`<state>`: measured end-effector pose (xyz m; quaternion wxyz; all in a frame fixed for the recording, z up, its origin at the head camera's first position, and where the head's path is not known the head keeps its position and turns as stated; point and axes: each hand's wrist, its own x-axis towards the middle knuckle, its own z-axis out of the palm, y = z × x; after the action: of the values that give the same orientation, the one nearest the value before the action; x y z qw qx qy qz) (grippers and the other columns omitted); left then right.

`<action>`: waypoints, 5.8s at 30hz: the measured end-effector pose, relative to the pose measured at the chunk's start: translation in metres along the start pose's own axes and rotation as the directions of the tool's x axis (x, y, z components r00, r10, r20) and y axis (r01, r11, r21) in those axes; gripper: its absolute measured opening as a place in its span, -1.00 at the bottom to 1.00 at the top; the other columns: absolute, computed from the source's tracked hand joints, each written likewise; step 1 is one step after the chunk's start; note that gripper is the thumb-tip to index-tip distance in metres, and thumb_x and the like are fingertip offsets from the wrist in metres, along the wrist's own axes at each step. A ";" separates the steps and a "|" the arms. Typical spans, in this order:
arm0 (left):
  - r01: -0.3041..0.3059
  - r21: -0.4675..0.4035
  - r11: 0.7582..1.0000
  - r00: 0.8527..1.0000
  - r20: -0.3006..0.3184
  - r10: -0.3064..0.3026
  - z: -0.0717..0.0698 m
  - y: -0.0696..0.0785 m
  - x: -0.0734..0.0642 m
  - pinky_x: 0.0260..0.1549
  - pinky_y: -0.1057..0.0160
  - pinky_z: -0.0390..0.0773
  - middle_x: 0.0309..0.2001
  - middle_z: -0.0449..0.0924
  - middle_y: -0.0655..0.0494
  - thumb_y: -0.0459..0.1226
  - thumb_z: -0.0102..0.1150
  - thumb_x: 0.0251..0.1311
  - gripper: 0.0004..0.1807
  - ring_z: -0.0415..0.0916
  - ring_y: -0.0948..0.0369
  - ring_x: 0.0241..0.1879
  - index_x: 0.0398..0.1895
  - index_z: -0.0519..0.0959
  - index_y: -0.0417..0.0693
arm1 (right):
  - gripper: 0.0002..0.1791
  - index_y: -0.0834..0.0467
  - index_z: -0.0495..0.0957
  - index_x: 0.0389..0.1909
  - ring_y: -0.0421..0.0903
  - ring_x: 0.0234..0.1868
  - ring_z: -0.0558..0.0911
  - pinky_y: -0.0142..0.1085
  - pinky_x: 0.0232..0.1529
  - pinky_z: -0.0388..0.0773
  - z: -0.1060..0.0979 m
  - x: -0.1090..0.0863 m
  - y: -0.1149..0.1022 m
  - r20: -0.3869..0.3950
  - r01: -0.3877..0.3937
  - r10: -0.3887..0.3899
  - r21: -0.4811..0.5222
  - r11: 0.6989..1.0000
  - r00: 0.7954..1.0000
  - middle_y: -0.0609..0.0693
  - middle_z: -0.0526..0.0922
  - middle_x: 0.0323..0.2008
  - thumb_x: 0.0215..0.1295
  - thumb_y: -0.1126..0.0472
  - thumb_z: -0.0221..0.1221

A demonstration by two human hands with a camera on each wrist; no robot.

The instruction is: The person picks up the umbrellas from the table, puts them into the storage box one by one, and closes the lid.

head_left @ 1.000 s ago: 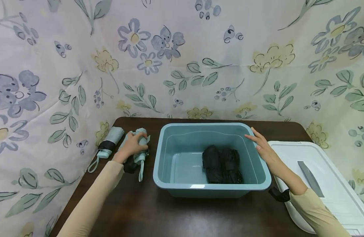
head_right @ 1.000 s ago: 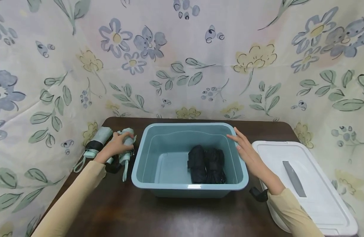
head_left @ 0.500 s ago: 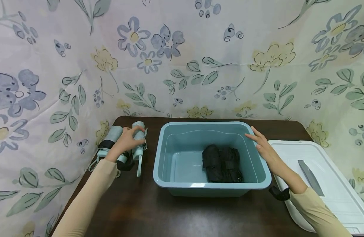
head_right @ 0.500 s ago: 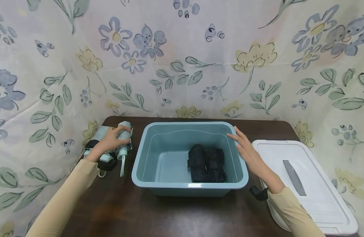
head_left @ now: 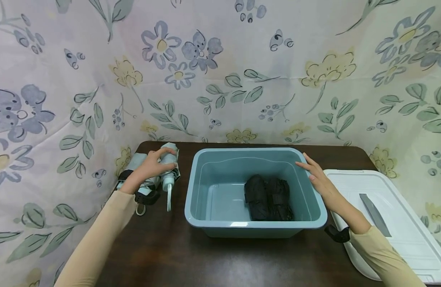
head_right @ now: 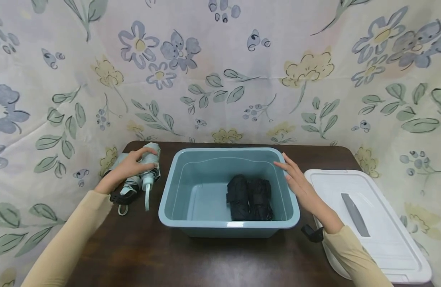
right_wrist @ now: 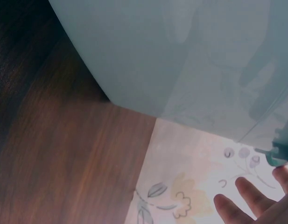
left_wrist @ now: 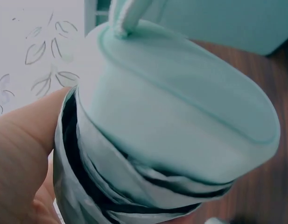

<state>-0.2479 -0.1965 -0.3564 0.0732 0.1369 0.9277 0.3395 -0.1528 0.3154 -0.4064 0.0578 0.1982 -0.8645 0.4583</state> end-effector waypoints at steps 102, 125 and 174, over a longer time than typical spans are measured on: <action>0.095 -0.153 0.984 0.845 0.534 0.001 0.132 0.149 0.024 -0.46 0.18 0.42 0.14 -0.02 -0.20 -0.13 0.13 0.17 -0.66 0.15 -0.01 -0.08 -0.01 0.33 0.13 | -0.50 0.08 0.22 0.34 0.27 0.41 -0.18 0.49 0.02 -0.12 0.003 -0.004 0.001 -0.026 -0.005 0.004 -0.034 0.999 1.000 0.05 -0.20 0.46 0.47 0.02 -0.30; 0.171 -0.074 0.982 0.848 0.518 -0.108 0.166 0.146 0.028 -0.51 0.18 0.39 -0.07 0.01 -0.15 -0.25 0.23 0.09 -0.61 0.18 0.00 -0.19 -0.11 0.25 0.00 | -0.49 0.11 0.19 0.35 0.30 0.41 -0.19 0.49 0.01 -0.12 0.003 -0.003 0.000 -0.014 0.011 -0.011 -0.020 1.000 1.000 0.08 -0.21 0.46 0.47 0.05 -0.33; -0.073 0.118 0.990 0.661 0.749 -0.041 0.095 0.154 0.031 0.04 -0.07 0.42 0.34 0.13 -0.08 0.01 0.02 0.28 -0.37 0.35 -0.09 0.16 0.34 0.16 0.02 | -0.47 0.11 0.19 0.35 0.35 0.39 -0.17 0.52 -0.02 -0.10 0.006 -0.005 0.000 -0.029 -0.008 0.007 -0.028 1.000 1.000 0.09 -0.21 0.46 0.47 -0.01 -0.33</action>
<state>-0.2245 -0.0166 -0.3293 0.4357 0.2773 0.8352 0.1890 -0.1481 0.3123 -0.4110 0.0712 0.1877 -0.8706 0.4492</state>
